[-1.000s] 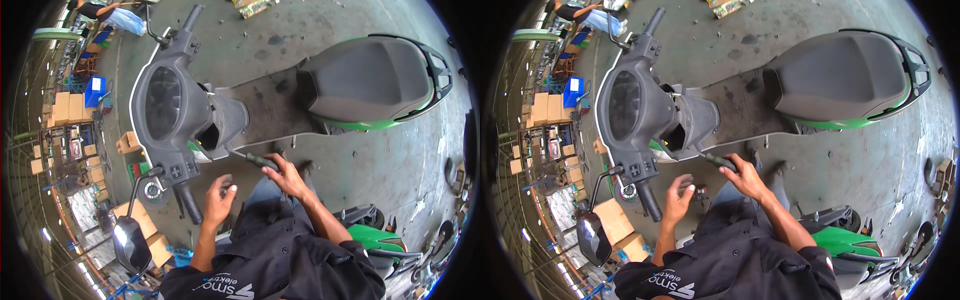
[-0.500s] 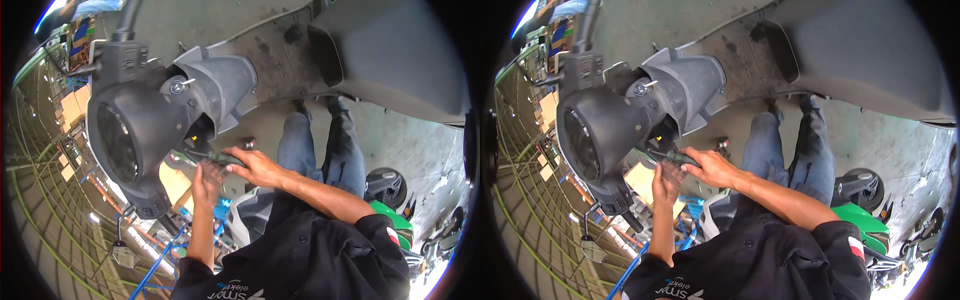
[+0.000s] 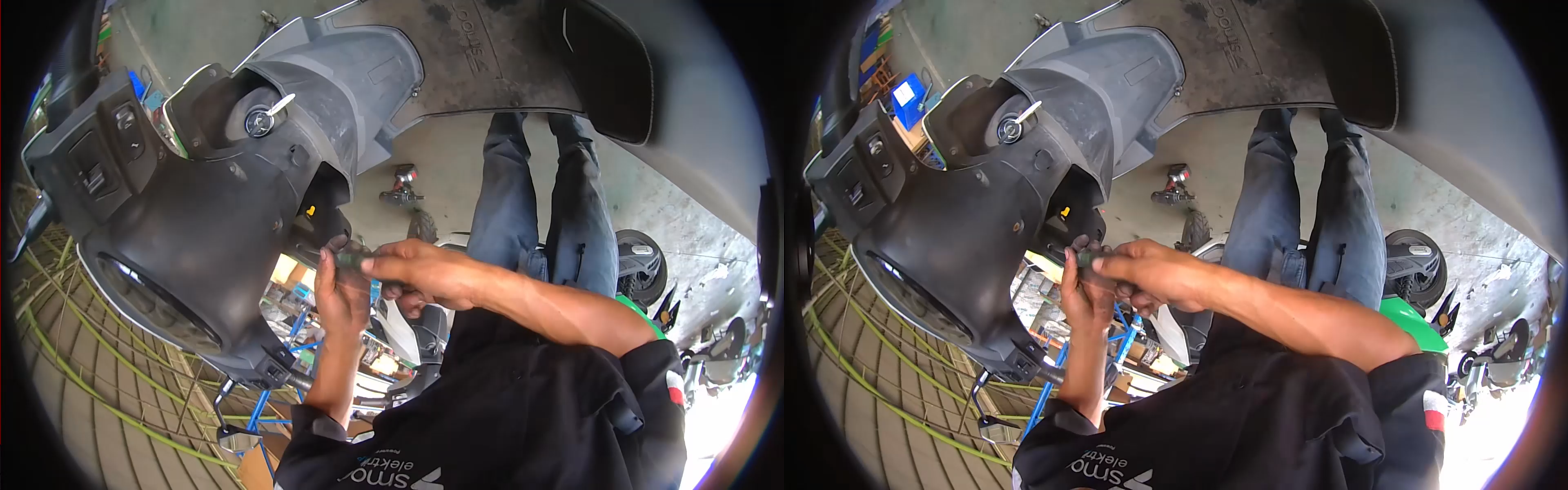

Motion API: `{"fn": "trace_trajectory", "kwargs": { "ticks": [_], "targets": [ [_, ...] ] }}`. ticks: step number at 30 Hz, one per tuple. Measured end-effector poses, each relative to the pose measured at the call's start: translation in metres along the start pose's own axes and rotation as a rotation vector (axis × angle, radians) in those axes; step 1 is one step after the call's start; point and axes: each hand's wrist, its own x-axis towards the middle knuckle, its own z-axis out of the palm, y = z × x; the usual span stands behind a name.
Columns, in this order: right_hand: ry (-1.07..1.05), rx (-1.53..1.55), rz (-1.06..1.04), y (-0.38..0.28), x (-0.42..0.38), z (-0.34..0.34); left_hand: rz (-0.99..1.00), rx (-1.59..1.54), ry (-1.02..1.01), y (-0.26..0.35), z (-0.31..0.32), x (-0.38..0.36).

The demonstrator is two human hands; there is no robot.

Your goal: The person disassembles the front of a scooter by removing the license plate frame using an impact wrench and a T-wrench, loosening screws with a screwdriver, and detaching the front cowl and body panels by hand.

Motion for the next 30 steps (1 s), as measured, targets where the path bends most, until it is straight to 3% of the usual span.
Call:
{"fn": "trace_trajectory", "kwargs": {
  "ticks": [1,2,3,4,5,7,8,10,12,13,15,16,17,19,24,25,27,29,30],
  "targets": [
    [-0.019,0.018,0.009,-0.006,-0.001,0.006,-0.007,-0.006,0.001,0.001,0.002,-0.001],
    [0.19,-0.319,-0.038,-0.011,-0.006,0.016,-0.011,-0.032,0.016,0.002,0.007,-0.004],
    [0.195,-0.319,-0.026,-0.01,-0.007,0.021,-0.018,-0.057,0.034,0.003,0.012,-0.006],
    [0.235,-0.951,-0.27,-0.008,-0.007,0.023,-0.037,-0.077,0.173,0.001,0.015,-0.006],
    [0.249,-1.584,-0.523,-0.008,-0.007,0.024,-0.043,-0.083,0.178,-0.001,0.012,-0.004],
    [0.256,-1.805,-0.662,-0.01,-0.01,0.016,-0.065,-0.2,0.001,-0.004,0.005,-0.006],
    [0.278,-1.689,-0.728,-0.009,-0.008,0.008,-0.072,-0.181,0.085,-0.003,0.006,-0.004],
    [0.297,-1.581,-0.791,-0.016,-0.01,0.008,-0.059,-0.176,0.051,0.0,0.008,-0.003],
    [0.302,-0.746,-0.224,-0.023,-0.025,0.018,-0.062,-0.244,-0.008,0.001,0.007,-0.002],
    [0.304,-0.742,-0.216,-0.025,-0.027,0.022,-0.069,-0.246,-0.002,-0.001,0.006,0.0],
    [0.315,-0.427,-0.033,-0.024,-0.028,0.029,0.039,-0.202,-0.01,-0.005,0.005,0.002],
    [0.353,-0.793,-0.138,-0.017,-0.03,0.031,0.005,-0.249,-0.004,-0.004,0.009,-0.001],
    [0.359,-0.794,-0.137,-0.015,-0.031,0.031,0.0,-0.251,-0.008,-0.005,0.01,-0.003],
    [0.31,-1.722,-0.674,-0.009,-0.03,0.03,-0.1,-0.387,-0.085,-0.01,0.009,-0.009],
    [0.188,-1.478,-0.831,-0.009,-0.026,0.017,-0.218,-0.572,-0.149,-0.014,-0.019,-0.006],
    [0.183,-1.475,-0.829,-0.01,-0.028,0.02,-0.197,-0.451,-0.1,-0.011,-0.016,-0.007],
    [0.42,-0.968,-0.619,-0.012,-0.034,0.027,-0.178,-0.334,-0.041,-0.01,-0.007,-0.011],
    [0.395,-0.949,-0.504,-0.014,-0.032,0.022,0.067,-0.337,-0.05,-0.021,0.005,-0.013],
    [0.351,-0.981,-0.327,-0.017,-0.032,0.024,-0.005,-0.526,-0.261,-0.017,0.003,-0.005]
  ]
}}
